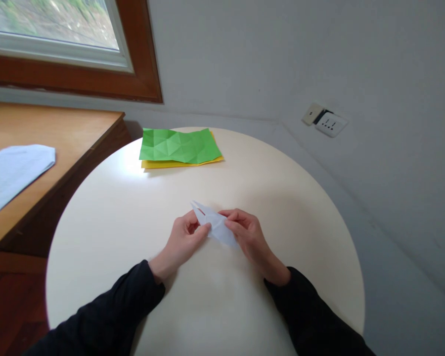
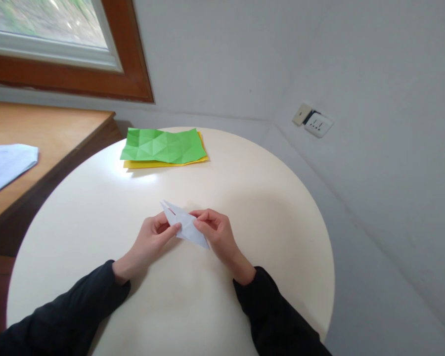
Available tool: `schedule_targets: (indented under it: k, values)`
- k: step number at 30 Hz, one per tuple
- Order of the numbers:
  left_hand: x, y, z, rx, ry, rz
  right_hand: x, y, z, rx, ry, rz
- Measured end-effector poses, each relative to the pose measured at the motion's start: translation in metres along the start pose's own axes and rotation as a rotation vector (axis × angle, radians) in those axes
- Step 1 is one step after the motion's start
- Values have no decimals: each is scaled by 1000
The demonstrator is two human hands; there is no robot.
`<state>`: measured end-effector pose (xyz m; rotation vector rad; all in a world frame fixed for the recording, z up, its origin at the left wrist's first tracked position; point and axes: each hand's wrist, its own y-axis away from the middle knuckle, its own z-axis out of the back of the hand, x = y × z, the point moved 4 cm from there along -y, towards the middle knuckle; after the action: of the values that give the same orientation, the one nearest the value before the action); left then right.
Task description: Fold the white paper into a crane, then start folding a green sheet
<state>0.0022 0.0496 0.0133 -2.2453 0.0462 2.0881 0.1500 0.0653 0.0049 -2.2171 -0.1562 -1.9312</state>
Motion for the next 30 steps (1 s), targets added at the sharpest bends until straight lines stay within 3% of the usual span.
schedule_targets:
  k: [5, 14, 22, 30]
  values:
    - [1, -1, 0, 26, 12, 49, -1, 2, -4, 107, -73, -43]
    - [6, -1, -3, 114, 61, 78, 0, 3, -10, 183, -156, -81]
    - [14, -2, 1, 121, 59, 25, 0, 0, -9, 117, -162, -95]
    - [18, -2, 1, 193, 104, 15, 3, 1, -11, 183, -255, -164]
